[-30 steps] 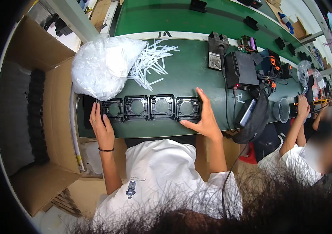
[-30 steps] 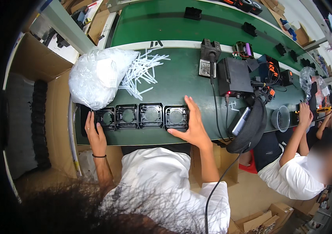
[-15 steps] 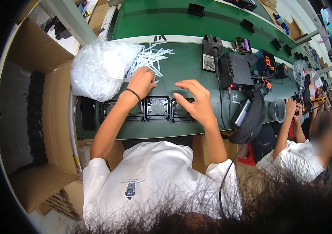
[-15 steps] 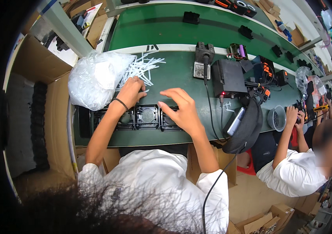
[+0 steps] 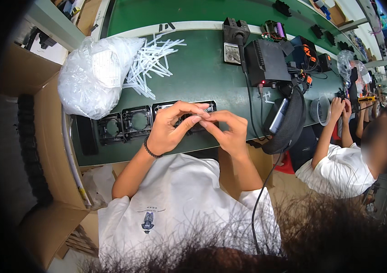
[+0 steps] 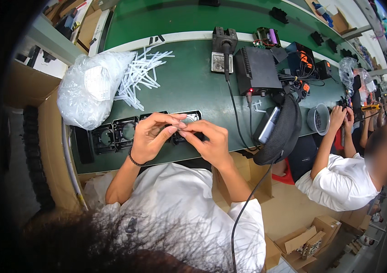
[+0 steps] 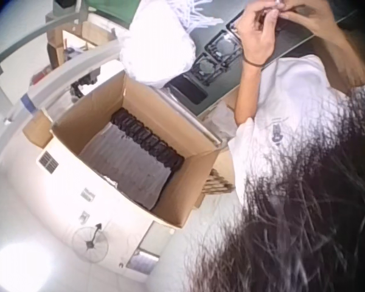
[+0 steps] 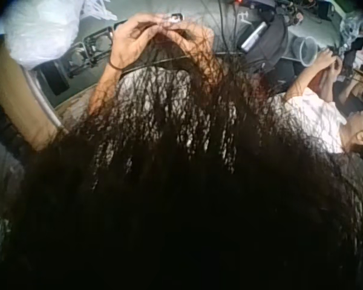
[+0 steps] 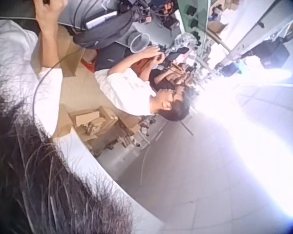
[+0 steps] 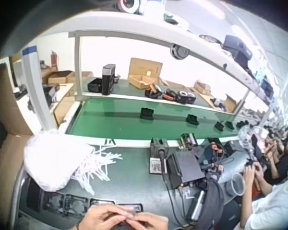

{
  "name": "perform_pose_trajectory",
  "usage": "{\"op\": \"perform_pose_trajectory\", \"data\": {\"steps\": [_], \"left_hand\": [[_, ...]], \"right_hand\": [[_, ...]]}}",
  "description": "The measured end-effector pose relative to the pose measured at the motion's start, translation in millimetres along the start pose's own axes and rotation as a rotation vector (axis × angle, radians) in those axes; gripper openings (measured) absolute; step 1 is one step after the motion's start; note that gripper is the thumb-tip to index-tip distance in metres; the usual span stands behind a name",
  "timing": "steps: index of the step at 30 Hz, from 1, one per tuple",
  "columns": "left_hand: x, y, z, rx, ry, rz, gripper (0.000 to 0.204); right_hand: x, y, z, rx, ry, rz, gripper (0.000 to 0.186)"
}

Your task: Apply solder or heat to small electronic components within a plastic housing using a soldering iron.

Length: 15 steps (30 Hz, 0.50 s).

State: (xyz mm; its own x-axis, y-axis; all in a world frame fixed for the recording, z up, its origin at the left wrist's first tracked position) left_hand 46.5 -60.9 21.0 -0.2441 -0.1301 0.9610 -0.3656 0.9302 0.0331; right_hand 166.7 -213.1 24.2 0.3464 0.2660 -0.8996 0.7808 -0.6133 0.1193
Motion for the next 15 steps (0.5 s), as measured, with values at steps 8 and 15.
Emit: {"op": "perform_pose_trajectory", "data": {"steps": [8,15], "left_hand": [[4,16,11,-0.156,-0.078,-0.9,0.084],[-14,16,13,-0.321,-0.082,-1.136,0.098]], "right_hand": [[-13,10,18,-0.272,0.224,0.531,0.043],[-17,12,15,-0.709,0.252,0.759,0.047]]}}
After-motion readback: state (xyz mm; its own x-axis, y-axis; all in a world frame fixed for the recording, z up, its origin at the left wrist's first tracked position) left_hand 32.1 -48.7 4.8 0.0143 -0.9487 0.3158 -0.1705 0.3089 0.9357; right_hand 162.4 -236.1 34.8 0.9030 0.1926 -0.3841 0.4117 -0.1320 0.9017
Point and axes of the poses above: each hand's wrist, its own z-axis away from the middle knuckle, its own y-axis out of the back of the hand, x = y × z, the point moved 3 cm from there along -z, towards the middle knuckle, and after that the axes turned 13 degrees about -z, right-handed, at the moved point
